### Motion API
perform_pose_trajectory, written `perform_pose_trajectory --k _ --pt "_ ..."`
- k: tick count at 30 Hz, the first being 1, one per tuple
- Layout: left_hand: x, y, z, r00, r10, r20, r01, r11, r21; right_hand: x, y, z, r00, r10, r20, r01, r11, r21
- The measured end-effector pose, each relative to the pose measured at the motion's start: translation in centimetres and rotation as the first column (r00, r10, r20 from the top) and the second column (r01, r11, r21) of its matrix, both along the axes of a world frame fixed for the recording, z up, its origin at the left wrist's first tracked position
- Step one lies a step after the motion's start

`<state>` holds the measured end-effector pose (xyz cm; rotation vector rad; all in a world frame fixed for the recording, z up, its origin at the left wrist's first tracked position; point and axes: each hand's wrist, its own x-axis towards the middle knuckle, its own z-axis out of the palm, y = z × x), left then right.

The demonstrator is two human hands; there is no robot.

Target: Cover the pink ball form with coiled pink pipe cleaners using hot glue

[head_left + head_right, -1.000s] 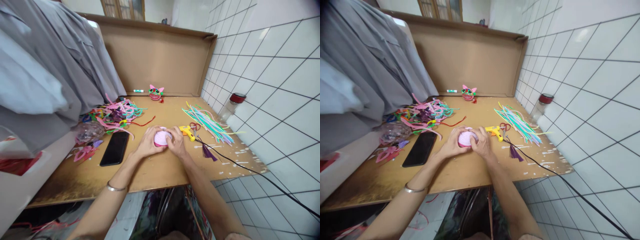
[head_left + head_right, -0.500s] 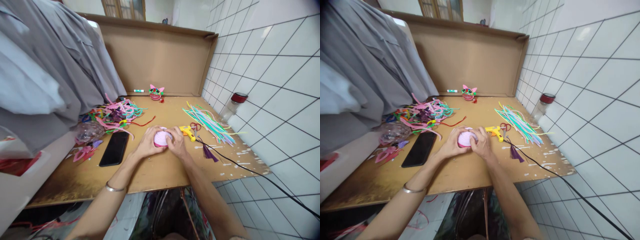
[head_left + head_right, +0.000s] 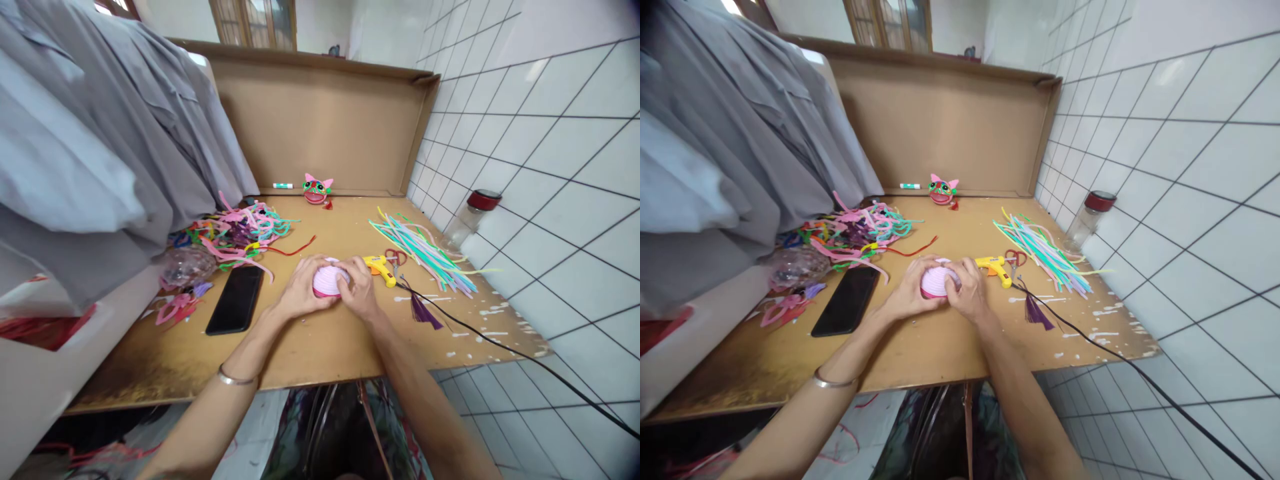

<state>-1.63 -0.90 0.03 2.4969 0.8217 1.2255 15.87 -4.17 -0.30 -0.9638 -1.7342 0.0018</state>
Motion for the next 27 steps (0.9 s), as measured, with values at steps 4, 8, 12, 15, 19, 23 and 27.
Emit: perform_pose_trajectory --k 4,8,12,15,19,23,27 --pt "-0.05 0.06 -0.03 1.0 -0.009 -0.001 0.009 1.0 0.002 -0.02 -0.05 -0.01 1.0 -0.012 0.001 0.012 1.0 -0.002" --pt "-0.07 0.07 -0.08 1.0 -0.002 0.003 0.002 1.0 -0.01 -0.12 -0.01 -0.07 1.0 -0.01 -0.005 0.01 1.0 -0.006" --pt "-0.06 0.05 -0.07 1.0 0.003 0.004 -0.003 1.0 -0.001 -0.17 0.0 -0.08 1.0 -0.017 -0.007 0.017 1.0 -0.006" --pt "-0.04 -0.01 0.01 1.0 -0.006 0.001 0.006 1.0 -0.002 -0.16 -0.06 -0.04 1.0 -0.018 -0.011 0.018 1.0 -0.013" --pt "-0.03 -0.08 0.1 1.0 0.002 0.0 -0.002 1.0 -0.024 -0.14 -0.08 0.0 1.0 -0.013 -0.019 0.013 1.0 -0.008" --pt "-0.01 -0.1 0.18 1.0 0.01 -0.007 -0.01 1.0 -0.028 -0.08 -0.03 -0.05 1.0 -0.011 -0.01 0.011 1.0 -0.015" --pt "-0.01 -0.13 0.28 1.0 -0.005 -0.006 0.005 1.0 -0.013 -0.03 0.01 -0.18 1.0 -0.026 -0.015 0.026 0.999 -0.027"
